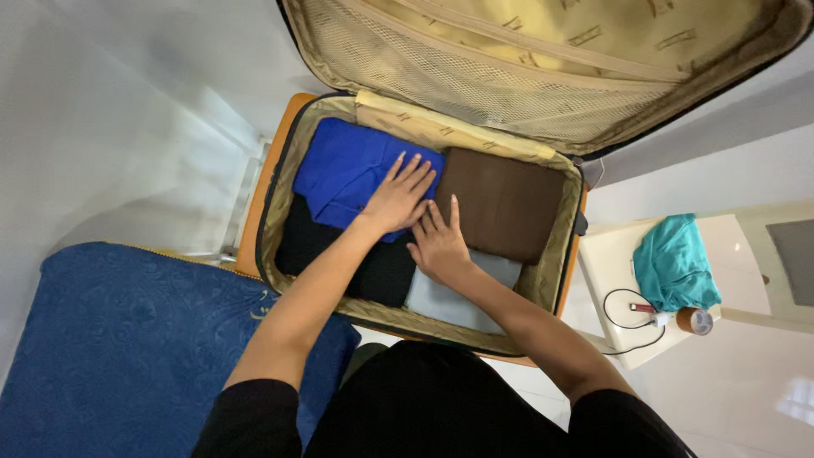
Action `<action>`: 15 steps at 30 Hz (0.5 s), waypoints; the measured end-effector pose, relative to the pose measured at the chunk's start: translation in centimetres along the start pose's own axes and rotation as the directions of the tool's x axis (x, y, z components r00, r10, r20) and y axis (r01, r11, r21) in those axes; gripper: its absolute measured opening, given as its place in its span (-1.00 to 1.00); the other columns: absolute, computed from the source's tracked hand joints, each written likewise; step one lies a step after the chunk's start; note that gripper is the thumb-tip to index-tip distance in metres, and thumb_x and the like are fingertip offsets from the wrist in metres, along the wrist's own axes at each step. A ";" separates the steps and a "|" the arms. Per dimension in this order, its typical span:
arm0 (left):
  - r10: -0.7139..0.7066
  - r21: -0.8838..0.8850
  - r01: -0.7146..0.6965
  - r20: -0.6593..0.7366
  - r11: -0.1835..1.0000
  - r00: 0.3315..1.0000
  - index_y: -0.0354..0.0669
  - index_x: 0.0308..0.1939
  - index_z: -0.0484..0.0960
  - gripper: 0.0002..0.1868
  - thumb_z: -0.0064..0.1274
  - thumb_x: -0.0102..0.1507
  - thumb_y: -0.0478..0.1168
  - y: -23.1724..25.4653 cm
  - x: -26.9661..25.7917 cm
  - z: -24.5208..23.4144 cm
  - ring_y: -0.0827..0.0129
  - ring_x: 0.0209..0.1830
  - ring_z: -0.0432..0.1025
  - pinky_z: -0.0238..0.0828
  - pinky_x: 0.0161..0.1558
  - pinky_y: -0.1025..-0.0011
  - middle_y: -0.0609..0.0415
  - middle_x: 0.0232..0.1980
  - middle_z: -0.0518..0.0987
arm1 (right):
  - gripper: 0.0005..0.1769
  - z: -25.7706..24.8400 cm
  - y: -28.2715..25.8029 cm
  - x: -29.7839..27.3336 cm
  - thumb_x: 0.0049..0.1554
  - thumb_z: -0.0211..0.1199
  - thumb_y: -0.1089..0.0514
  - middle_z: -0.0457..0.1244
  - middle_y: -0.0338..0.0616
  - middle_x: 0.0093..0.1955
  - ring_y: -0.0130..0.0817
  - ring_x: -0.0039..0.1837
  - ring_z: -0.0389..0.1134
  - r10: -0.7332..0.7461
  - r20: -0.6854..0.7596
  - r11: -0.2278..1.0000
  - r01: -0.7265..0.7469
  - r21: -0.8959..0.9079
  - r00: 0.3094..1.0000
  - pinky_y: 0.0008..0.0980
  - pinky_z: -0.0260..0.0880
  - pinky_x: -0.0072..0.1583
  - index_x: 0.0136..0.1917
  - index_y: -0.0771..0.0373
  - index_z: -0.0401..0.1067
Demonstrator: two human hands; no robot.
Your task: The person puts a folded blue shirt into a suitcase, then spreads out a pair of black pants on a blue mat, smoothing and folding them before placing them in the suitcase.
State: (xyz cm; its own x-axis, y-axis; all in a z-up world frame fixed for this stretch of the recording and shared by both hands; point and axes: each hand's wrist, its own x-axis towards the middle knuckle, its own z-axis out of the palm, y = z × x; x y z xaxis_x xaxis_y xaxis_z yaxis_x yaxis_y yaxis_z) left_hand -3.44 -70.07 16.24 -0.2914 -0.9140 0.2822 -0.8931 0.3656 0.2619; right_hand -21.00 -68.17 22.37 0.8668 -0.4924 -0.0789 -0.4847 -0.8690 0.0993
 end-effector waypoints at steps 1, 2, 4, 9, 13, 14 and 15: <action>0.006 0.001 -0.006 0.000 1.000 1.000 -0.33 0.43 0.37 -0.34 -0.09 0.35 0.03 0.4 0.0 0.4 -0.06 0.61 0.04 -0.28 0.57 -0.04 -0.22 0.52 0.29 | -0.35 0.0 0.3 -0.7 0.15 0.13 -0.15 0.19 0.24 0.38 0.10 0.56 -0.03 0.005 -0.002 1.000 -0.005 -0.001 1.000 0.55 -0.45 0.47 0.31 0.39 0.39; -0.028 -0.038 0.028 -0.012 0.999 1.000 -0.35 0.42 0.37 -0.34 -0.09 0.35 0.03 0.7 0.1 0.7 -0.06 0.60 0.02 -0.30 0.56 -0.07 -0.22 0.51 0.29 | -0.37 -0.1 0.7 -1.7 0.13 0.17 -0.12 0.17 0.24 0.40 0.10 0.58 -0.04 -0.016 -0.013 1.000 0.017 0.026 1.000 0.53 -0.41 0.47 0.31 0.34 0.40; -0.056 -0.078 0.054 -0.019 0.995 0.998 -0.36 0.41 0.37 -0.34 -0.09 0.36 0.04 1.5 0.0 1.2 -0.06 0.60 0.01 -0.33 0.54 -0.09 -0.22 0.50 0.29 | -0.39 -0.3 1.5 -3.8 0.11 0.21 -0.10 0.16 0.25 0.43 0.10 0.59 -0.05 -0.030 -0.026 0.998 0.031 0.053 0.999 0.51 -0.37 0.47 0.31 0.30 0.41; -0.034 0.023 0.035 -0.061 0.999 0.998 -0.33 0.41 0.43 -0.43 -0.14 0.42 -0.03 2.0 -1.0 1.6 0.03 0.65 0.03 -0.33 0.63 -0.01 -0.15 0.55 0.31 | -0.60 0.5 2.4 -7.0 0.19 0.22 0.04 0.10 0.06 0.56 0.01 0.67 -0.05 -0.040 -0.037 0.967 0.048 0.251 0.999 0.31 -0.16 0.58 0.29 0.07 0.42; -0.015 -0.045 0.012 -0.063 0.999 0.998 -0.34 0.39 0.45 -0.44 -0.15 0.41 -0.05 2.5 -2.0 1.9 0.01 0.65 0.02 -0.34 0.63 -0.04 -0.12 0.54 0.32 | -0.41 1.9 2.3 -7.8 0.15 0.22 0.02 0.03 0.14 0.59 0.08 0.64 -0.06 -0.002 -0.089 0.979 0.021 0.205 0.996 0.36 -0.17 0.52 0.42 0.19 0.34; -0.007 0.015 0.008 -0.053 1.000 0.999 -0.35 0.38 0.45 -0.43 -0.14 0.39 -0.05 2.7 -2.2 1.9 -0.04 0.64 0.01 -0.36 0.59 -0.11 -0.14 0.53 0.32 | -0.36 2.3 2.1 -7.6 0.16 0.20 -0.01 0.01 0.14 0.60 0.09 0.64 -0.08 0.019 -0.099 0.982 0.000 0.191 0.995 0.38 -0.21 0.52 0.47 0.20 0.29; 0.000 0.075 0.004 -0.047 0.997 0.999 -0.36 0.38 0.45 -0.42 -0.14 0.36 -0.05 2.9 -2.1 1.9 -0.08 0.62 -0.01 -0.37 0.55 -0.17 -0.15 0.52 0.32 | -0.32 2.6 2.3 -7.4 0.18 0.18 -0.05 -0.02 0.14 0.62 0.10 0.64 -0.11 0.037 -0.109 0.985 -0.018 0.173 0.993 0.41 -0.24 0.52 0.51 0.20 0.23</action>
State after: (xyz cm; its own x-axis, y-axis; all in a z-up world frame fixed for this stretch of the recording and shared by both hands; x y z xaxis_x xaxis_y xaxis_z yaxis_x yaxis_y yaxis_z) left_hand -6.04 -67.43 14.60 -0.2745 -0.9049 0.3254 -0.9175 0.3477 0.1930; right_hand -28.82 -66.72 20.57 0.8557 -0.5164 0.0337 -0.5133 -0.8552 -0.0723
